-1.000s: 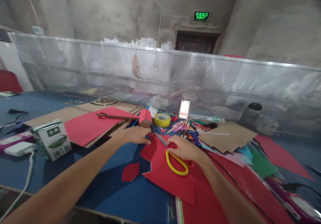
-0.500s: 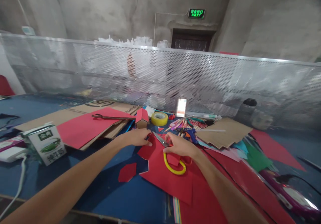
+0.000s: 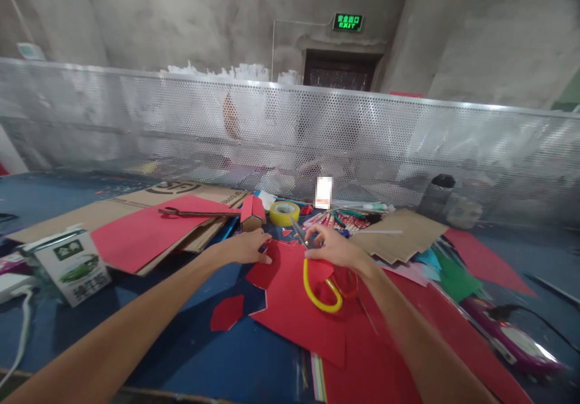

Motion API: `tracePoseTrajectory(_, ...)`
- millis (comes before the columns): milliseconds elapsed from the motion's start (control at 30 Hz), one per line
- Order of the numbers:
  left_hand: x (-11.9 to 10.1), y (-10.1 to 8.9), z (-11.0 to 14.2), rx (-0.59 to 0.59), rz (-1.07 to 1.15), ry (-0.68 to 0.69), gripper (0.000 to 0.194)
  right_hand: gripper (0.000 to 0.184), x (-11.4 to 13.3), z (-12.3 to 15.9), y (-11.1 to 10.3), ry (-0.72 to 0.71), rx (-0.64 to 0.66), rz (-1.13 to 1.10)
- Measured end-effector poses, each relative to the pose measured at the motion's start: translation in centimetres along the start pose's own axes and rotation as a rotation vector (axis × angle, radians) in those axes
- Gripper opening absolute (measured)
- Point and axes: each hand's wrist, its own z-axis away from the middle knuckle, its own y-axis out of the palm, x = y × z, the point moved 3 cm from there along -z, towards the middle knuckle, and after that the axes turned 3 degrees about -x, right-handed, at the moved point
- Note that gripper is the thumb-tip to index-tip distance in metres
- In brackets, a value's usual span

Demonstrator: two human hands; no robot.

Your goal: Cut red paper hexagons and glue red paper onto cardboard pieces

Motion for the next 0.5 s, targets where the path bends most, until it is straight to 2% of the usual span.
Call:
tracePoseTrajectory(133,0.4,0.8,-0.4,0.000,0.068,0.069,0.069,0.038,-0.5,0.7,-4.6,-0.052,-0.146,0.048)
tracePoseTrajectory(267,0.6,1.4,-0.9,-0.019,0.166,0.099,0.076,0.037,-2.6,1.6,-8.1,0.060,-0.201,0.065)
tracePoseTrajectory(367,0.8,1.7,-1.3,-0.036,0.206,0.080,0.080,0.036,-4.1,1.9,-9.0,0.141,-0.188,0.068)
tracePoseTrajectory(500,1.1,2.0,-1.6,-0.086,0.241,0.030,0.075,0.029,-5.0,2.0,-9.2,0.195,-0.147,0.196)
